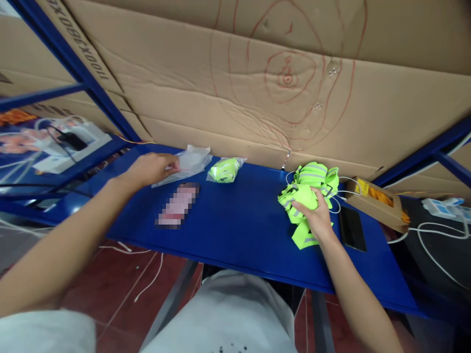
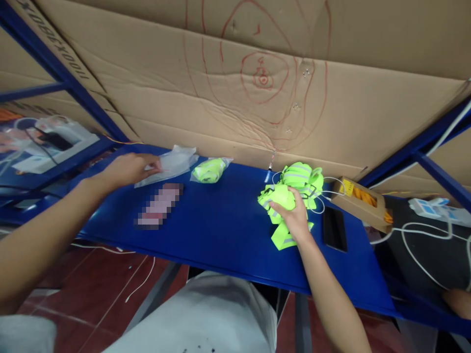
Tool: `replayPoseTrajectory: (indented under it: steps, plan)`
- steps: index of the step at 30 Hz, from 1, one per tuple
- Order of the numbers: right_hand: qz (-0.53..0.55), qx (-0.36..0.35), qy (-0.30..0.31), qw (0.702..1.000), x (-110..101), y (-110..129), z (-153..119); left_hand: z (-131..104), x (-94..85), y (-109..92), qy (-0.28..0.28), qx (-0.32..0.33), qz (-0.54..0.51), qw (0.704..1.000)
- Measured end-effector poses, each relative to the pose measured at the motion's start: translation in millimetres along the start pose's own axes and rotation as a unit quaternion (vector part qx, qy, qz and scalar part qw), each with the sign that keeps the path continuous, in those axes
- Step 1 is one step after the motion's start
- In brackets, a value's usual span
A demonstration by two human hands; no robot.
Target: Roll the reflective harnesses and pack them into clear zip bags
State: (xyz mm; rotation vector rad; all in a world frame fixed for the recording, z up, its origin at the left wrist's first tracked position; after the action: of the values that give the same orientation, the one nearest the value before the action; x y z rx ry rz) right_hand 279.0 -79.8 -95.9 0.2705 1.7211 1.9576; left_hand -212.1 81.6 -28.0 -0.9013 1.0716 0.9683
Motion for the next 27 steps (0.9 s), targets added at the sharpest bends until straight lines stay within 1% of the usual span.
replayPoseTrajectory:
  steps: [2,3,5,7,9,11,12,14,16,17,18,19,20,21,22,23,24,26,27]
  plan:
    - [-0.006,-0.007,-0.003,1.0,-1,-1,-1,2,-3.8,-8,-0.007,0.013,0.01,1.0]
    - [-0.007,-0.01,-0.003,1.0,-1,-2,-2,4,-4.9,-8,-0.009,0.017,0.016,1.0]
    - [-0.008,-0.01,-0.003,1.0,-2,-3,-2,9,-5.3,-1,-0.009,0.008,0.019,1.0]
    - [-0.013,-0.007,-0.004,1.0,-2,-4,-3,16,0.8,10,0.023,0.007,0.007,1.0]
    - [-0.019,-0.003,-0.004,1.0,-1,-4,-3,21,10.0,18,0.071,0.017,-0.016,0.997]
    - [-0.02,0.005,0.001,1.0,0,-4,-4,22,16.5,24,0.109,0.027,-0.043,0.993]
    - [-0.019,0.01,0.004,1.0,2,-5,-4,21,17.1,26,0.119,0.03,-0.053,0.991]
    - [-0.014,0.021,0.008,1.0,4,-6,-4,19,11.6,27,0.111,0.028,-0.061,0.992]
    - [-0.014,0.027,0.004,1.0,3,-7,-3,16,-2.7,20,0.063,0.017,-0.048,0.997]
    - [-0.015,0.029,0.003,0.999,1,-8,-3,13,-11.7,11,0.029,0.016,-0.036,0.999]
    - [-0.013,0.031,0.011,0.999,1,-9,-3,10,-19.9,-3,-0.003,0.02,-0.032,0.999]
    - [-0.004,0.035,0.03,0.999,2,-10,-4,7,-26.1,-23,-0.029,0.035,-0.038,0.998]
    - [0.014,0.039,0.065,0.997,5,-9,-7,2,-28.8,-47,-0.04,0.06,-0.07,0.995]
    - [0.041,0.042,0.116,0.992,11,-6,-11,-3,-27.3,-75,-0.031,0.084,-0.138,0.986]
    - [0.075,0.04,0.178,0.98,18,-1,-19,-7,-23.4,-101,-0.021,0.08,-0.222,0.972]
    - [0.106,0.029,0.242,0.964,27,8,-28,-11,-16.5,-125,-0.008,0.061,-0.308,0.949]
    - [0.127,0.005,0.3,0.946,35,19,-39,-15,-4.2,-150,0.027,0.035,-0.382,0.923]
    - [0.126,-0.071,0.389,0.91,49,41,-60,-25,29.3,-201,0.155,0.003,-0.485,0.861]
    - [0.107,-0.114,0.417,0.895,55,49,-68,-29,44.4,-224,0.214,-0.007,-0.527,0.822]
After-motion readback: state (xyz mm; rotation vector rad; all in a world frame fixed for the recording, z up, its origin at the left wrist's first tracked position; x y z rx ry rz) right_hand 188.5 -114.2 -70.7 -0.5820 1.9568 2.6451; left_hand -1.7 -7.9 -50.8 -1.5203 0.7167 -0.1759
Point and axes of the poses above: each hand's wrist, its own z-axis towards the middle knuckle, its own x-axis out of the palm, y = z × x, the point moved 7 cm from there along z, towards the middle knuckle, and after that the axes turned 5 degrees about -y, right-handed, at the moved point
